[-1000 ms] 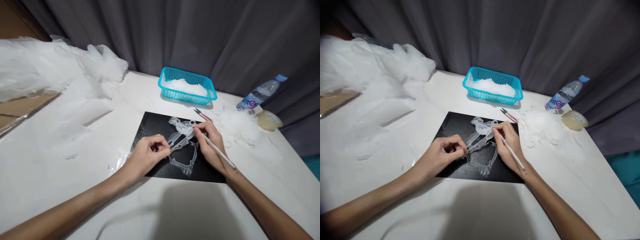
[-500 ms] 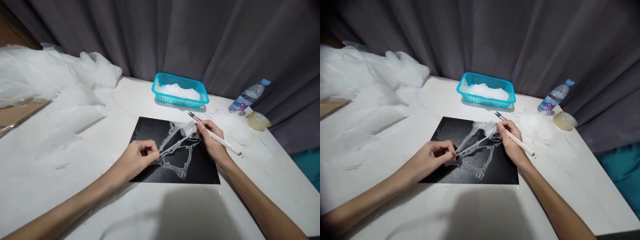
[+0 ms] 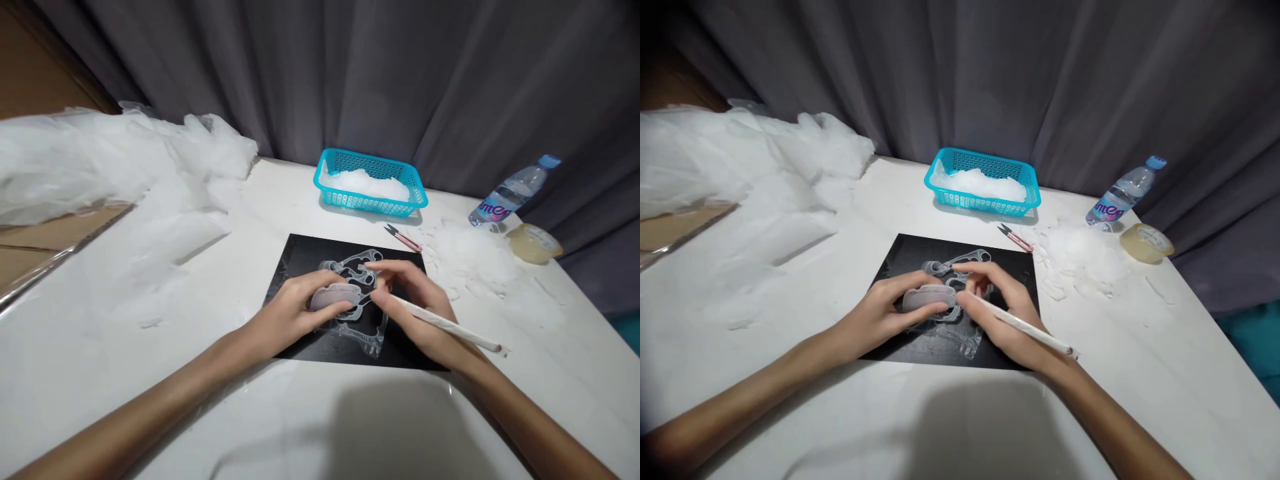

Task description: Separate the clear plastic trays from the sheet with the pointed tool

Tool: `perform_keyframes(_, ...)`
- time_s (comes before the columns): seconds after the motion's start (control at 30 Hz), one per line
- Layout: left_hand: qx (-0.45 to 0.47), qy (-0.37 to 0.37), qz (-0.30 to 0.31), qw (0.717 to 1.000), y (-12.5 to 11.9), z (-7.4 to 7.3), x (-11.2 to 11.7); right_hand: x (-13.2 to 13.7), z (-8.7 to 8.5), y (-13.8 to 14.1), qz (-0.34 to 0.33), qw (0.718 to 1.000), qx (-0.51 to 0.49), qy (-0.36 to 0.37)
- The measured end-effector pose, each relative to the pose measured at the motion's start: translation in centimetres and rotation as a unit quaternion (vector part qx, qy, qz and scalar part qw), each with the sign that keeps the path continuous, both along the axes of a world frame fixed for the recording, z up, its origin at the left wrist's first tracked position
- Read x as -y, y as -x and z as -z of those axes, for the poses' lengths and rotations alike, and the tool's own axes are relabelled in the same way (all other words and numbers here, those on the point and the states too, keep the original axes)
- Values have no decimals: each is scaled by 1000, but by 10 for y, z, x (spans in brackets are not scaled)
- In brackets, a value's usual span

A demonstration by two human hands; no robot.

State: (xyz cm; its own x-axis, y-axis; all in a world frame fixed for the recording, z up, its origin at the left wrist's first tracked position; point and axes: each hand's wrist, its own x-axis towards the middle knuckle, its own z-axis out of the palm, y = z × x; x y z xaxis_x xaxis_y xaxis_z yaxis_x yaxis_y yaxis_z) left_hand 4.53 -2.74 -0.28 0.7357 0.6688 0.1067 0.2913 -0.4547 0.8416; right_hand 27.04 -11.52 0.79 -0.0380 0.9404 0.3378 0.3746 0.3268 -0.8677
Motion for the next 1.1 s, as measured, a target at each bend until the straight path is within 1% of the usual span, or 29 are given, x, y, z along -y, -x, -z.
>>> perform_keyframes(0.07, 13, 55, -28, 998, -1, -1, 0, -1, 2, -2, 65, 997, 9, -29)
perform_keyframes(0.13, 27, 102, -48, 993, -2, -2, -1, -1, 7, -1, 96, 994, 39, -47)
perform_keyframes(0.2, 38, 129, -60, 989, -2, -4, 0, -2, 13, 4, 86, 992, 73, -56)
perform_keyframes(0.27, 41, 150, -55, 986, -3, -4, 1, -1, 21, 9, 56, 989, 117, -75)
perform_keyframes(0.4, 50, 190, -43, 980, -2, -5, 3, 1, 30, 15, 5, 971, 204, -126)
perform_keyframes(0.47, 49, 196, -40, 979, -2, -5, 4, 2, 30, 15, -7, 965, 221, -142)
perform_keyframes(0.6, 32, 186, -32, 982, -2, -5, 5, 3, 29, 15, -19, 956, 248, -159)
perform_keyframes(0.7, 10, 195, -7, 981, -2, -6, 4, 3, 30, 14, -28, 941, 282, -183)
perform_keyframes(0.77, -4, 202, 7, 979, 0, -6, 2, 3, 31, 13, -27, 930, 309, -197)
perform_keyframes(0.9, -7, 213, 8, 977, 3, -6, -2, 2, 28, 13, -20, 912, 350, -215)
perform_keyframes(1.1, -14, 205, 17, 978, 2, -3, -1, 4, 29, 15, -16, 902, 361, -237)
